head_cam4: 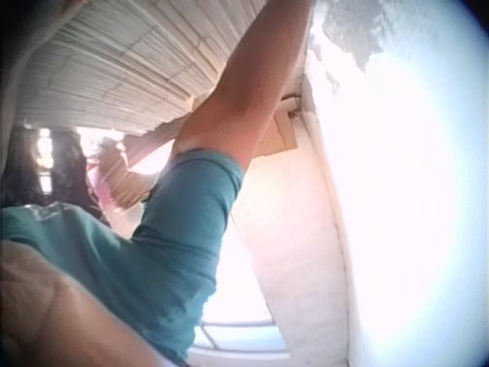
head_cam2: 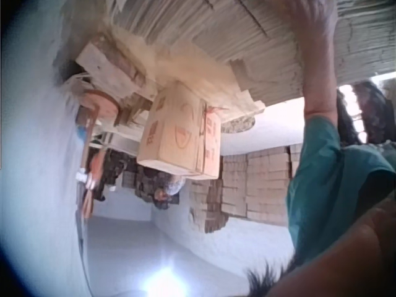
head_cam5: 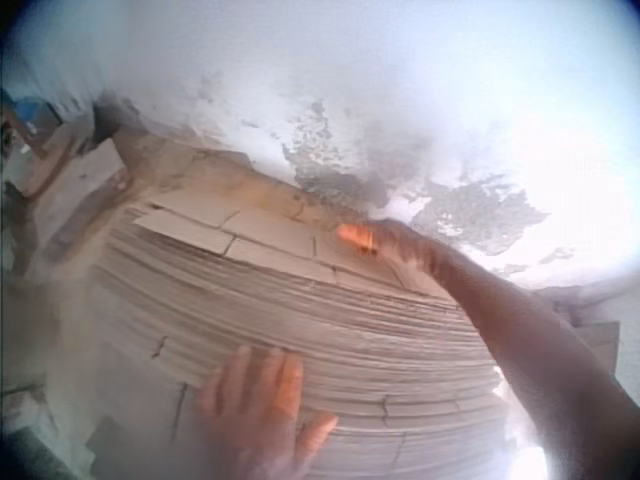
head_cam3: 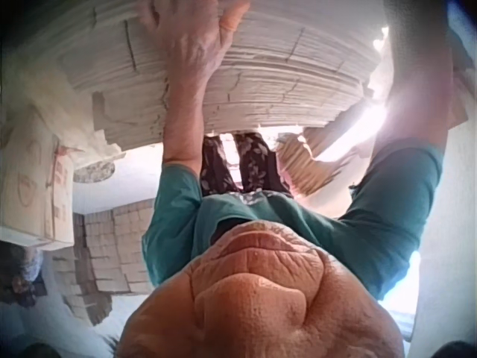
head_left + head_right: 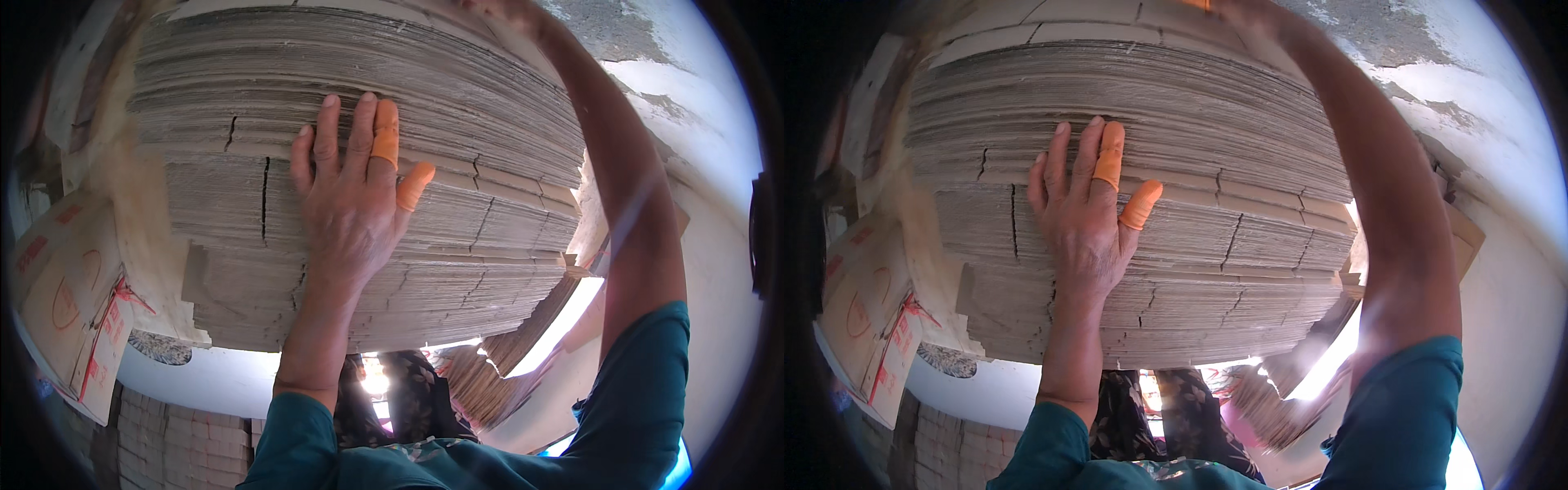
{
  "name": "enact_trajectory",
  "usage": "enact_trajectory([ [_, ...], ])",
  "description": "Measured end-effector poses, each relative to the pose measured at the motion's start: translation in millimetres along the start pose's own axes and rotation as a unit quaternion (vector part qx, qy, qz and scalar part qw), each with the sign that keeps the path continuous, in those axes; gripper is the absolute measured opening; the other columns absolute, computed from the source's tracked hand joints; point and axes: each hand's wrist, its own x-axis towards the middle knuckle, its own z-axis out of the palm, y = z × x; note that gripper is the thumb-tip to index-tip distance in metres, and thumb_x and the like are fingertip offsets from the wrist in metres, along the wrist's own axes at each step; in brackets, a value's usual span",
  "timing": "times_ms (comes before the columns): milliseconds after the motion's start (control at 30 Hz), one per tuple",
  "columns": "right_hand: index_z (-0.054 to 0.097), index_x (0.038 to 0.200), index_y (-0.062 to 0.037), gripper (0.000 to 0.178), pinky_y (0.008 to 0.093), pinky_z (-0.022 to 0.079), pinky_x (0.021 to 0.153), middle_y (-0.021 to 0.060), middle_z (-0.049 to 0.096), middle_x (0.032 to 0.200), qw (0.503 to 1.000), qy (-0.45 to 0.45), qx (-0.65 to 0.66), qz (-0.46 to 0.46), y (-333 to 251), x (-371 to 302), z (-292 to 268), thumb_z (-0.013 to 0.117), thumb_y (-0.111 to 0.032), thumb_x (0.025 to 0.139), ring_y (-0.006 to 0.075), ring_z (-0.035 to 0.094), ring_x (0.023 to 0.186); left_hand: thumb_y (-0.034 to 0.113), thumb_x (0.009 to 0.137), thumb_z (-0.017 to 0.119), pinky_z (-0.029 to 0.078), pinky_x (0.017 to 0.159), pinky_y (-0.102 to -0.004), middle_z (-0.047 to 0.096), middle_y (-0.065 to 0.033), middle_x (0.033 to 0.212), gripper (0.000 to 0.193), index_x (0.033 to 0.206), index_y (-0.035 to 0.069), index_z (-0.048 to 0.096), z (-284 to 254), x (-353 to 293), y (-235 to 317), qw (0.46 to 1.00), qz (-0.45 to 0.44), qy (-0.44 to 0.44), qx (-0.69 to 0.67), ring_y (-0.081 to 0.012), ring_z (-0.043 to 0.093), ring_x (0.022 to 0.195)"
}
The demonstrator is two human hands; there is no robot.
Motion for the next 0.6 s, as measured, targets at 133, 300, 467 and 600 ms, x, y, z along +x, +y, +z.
enact_trajectory([
  [133,0.063,0.124,-0.0082,0.042,0.0342,0.050,0.081,0.0187,0.069,0.096,0.983,-0.035,-0.179,-0.005,-20,-17,19,0.059,-0.036,0.093,0.0262,0.064,0.092,0.049,0.089,0.060,0.032,0.105,-0.0515,0.055,-0.0129,0.135,0.062,0.132,0.005,0.055,-1,-3,-2,0.999,0.007,0.021,-0.023,-0.0351,0.046,0.130],
  [300,0.068,0.115,-0.0112,0.041,0.0326,0.050,0.079,0.0131,0.070,0.094,0.984,-0.089,-0.156,-0.014,7,-17,24,0.062,-0.042,0.088,0.0250,0.067,0.084,0.048,0.089,0.061,0.033,0.104,-0.0530,0.055,-0.0151,0.134,0.063,0.134,0.004,0.052,-1,-11,-7,0.995,0.021,0.059,-0.079,-0.0372,0.045,0.130],
  [467,0.066,0.121,-0.0147,0.034,0.0348,0.050,0.079,0.0115,0.072,0.092,0.972,-0.042,-0.197,-0.122,23,-25,29,0.058,-0.034,0.093,0.0206,0.069,0.081,0.047,0.088,0.063,0.034,0.105,-0.0547,0.055,-0.0156,0.132,0.068,0.138,0.004,0.048,-5,-3,1,0.998,0.060,-0.010,-0.035,-0.0375,0.044,0.130],
  [600,0.067,0.112,-0.0020,0.042,0.0367,0.048,0.062,0.0139,0.070,0.082,0.939,-0.083,-0.255,-0.213,53,-10,16,0.053,-0.039,0.097,0.0187,0.062,0.063,0.047,0.089,0.062,0.035,0.107,-0.0552,0.055,-0.0142,0.133,0.068,0.139,0.005,0.047,-2,-1,3,0.996,0.041,0.002,-0.082,-0.0366,0.045,0.128],
])
